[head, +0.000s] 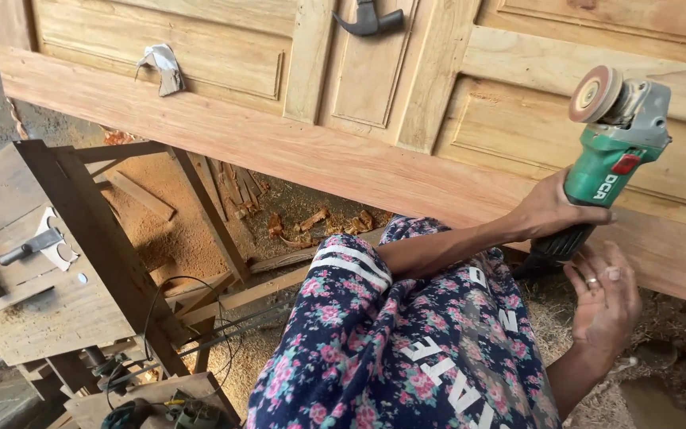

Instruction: Sanding a wooden door using an angle grinder with a sanding disc to smooth the surface.

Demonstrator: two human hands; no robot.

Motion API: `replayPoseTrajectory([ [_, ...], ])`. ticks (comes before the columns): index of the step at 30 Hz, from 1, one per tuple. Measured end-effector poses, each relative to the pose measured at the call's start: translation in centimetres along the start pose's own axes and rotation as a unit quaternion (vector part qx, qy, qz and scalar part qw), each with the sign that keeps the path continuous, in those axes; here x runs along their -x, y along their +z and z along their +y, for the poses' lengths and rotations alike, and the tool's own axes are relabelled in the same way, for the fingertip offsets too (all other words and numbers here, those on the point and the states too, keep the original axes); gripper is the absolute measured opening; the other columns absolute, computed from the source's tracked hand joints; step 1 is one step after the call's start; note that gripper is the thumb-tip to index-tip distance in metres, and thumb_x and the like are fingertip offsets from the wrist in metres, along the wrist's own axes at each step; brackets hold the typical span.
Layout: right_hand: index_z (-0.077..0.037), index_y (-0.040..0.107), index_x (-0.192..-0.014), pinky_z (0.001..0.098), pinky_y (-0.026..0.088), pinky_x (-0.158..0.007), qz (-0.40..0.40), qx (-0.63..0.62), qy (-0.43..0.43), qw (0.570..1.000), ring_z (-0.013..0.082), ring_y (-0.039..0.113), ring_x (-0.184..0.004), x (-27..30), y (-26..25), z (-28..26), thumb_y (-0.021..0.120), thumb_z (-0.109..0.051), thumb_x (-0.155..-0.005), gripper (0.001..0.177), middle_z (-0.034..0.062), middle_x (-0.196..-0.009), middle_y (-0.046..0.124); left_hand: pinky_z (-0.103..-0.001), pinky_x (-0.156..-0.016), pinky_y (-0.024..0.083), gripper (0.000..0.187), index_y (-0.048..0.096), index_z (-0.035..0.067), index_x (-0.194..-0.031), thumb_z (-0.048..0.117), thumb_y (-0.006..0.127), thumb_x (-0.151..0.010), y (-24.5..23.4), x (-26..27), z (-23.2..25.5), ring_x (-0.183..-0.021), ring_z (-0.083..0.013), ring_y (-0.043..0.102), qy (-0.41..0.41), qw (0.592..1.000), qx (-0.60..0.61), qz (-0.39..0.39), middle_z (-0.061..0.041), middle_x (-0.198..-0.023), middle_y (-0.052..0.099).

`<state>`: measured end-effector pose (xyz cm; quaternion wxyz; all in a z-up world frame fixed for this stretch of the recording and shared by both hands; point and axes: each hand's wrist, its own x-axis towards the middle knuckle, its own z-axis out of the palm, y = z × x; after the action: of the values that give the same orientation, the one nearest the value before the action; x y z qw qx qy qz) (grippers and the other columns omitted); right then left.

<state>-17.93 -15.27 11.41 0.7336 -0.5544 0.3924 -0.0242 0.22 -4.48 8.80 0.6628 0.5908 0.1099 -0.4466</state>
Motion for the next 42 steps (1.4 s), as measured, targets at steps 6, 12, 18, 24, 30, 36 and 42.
replayPoseTrajectory([
  [6,0.008,0.041,-0.156,0.0462,0.058,-0.117,0.188,0.045,-0.021,0.981,0.0422,0.063,-0.135,10.2,5.0,0.3,0.043,-0.034,-0.12,0.055,0.034,-0.145,0.058,-0.031,-0.074,0.047,0.06,0.064,0.013,-0.106,0.042,0.087,-0.059,-0.7,-1.5,0.6,-0.083,-0.0155,0.059,0.076,0.995,0.052,-0.031,-0.003,-0.09,0.066],
  [12,-0.01,0.041,-0.165,0.0522,0.042,-0.124,0.053,0.069,-0.133,0.987,0.0403,0.049,-0.154,5.4,2.5,-2.0,0.052,-0.074,-0.109,0.086,0.0285,-0.161,0.048,-0.037,-0.099,0.054,0.101,0.058,0.007,-0.147,0.039,0.085,-0.055,0.1,3.0,0.2,-0.112,-0.0264,0.07,0.024,0.989,-0.024,-0.144,-0.014,-0.124,0.076],
  [18,-0.008,0.068,-0.134,0.0352,0.067,-0.108,0.043,0.011,-0.087,0.995,0.0195,0.077,-0.116,-5.5,7.0,-6.4,0.068,-0.062,-0.095,0.067,0.0072,-0.127,0.076,-0.032,-0.108,0.047,0.125,0.041,0.009,-0.163,0.042,0.076,-0.048,1.6,4.3,0.3,-0.132,-0.0281,0.064,0.046,0.993,-0.027,-0.104,-0.014,-0.146,0.066],
  [24,-0.007,0.08,-0.101,0.0258,0.071,-0.085,-0.001,0.099,-0.048,0.994,0.009,0.081,-0.077,-10.0,12.7,-9.4,0.073,-0.057,-0.099,0.051,0.0078,-0.087,0.078,-0.054,-0.112,0.055,0.094,0.059,0.01,-0.143,0.041,0.087,-0.059,1.0,2.7,2.8,-0.131,-0.0435,0.067,0.03,0.998,0.026,0.057,-0.026,-0.128,0.072],
  [30,-0.017,0.048,-0.16,0.0244,0.063,-0.109,-0.14,0.174,0.037,0.974,0.0081,0.071,-0.132,-16.1,17.1,-11.5,0.048,-0.078,-0.08,0.1,-0.0012,-0.154,0.067,-0.035,-0.088,0.057,0.096,0.057,0.009,-0.141,0.051,0.076,-0.057,-0.8,1.6,4.1,-0.113,-0.0234,0.074,0.091,0.975,0.108,0.171,-0.014,-0.123,0.078],
  [36,-0.002,0.067,-0.124,0.0514,0.044,-0.13,-0.498,0.142,0.1,0.85,0.0414,0.065,-0.136,-16.9,16.4,-9.3,0.079,-0.041,-0.076,0.062,0.0265,-0.136,0.068,-0.03,-0.082,0.054,0.061,0.067,0.013,-0.118,0.035,0.079,-0.062,-4.3,-2.3,-0.4,-0.096,-0.017,0.067,0.254,0.961,0.039,0.103,-0.002,-0.098,0.067],
  [42,-0.007,0.067,-0.115,0.0481,0.067,-0.107,-0.331,0.086,0.095,0.935,0.0332,0.073,-0.137,-18.3,16.8,-7.8,0.076,-0.025,-0.075,0.044,0.0104,-0.122,0.074,-0.038,-0.073,0.051,0.069,0.066,0.016,-0.112,0.078,0.043,-0.092,-15.6,1.0,-3.6,-0.084,-0.0213,0.069,0.213,0.942,-0.217,0.144,-0.007,-0.098,0.077],
])
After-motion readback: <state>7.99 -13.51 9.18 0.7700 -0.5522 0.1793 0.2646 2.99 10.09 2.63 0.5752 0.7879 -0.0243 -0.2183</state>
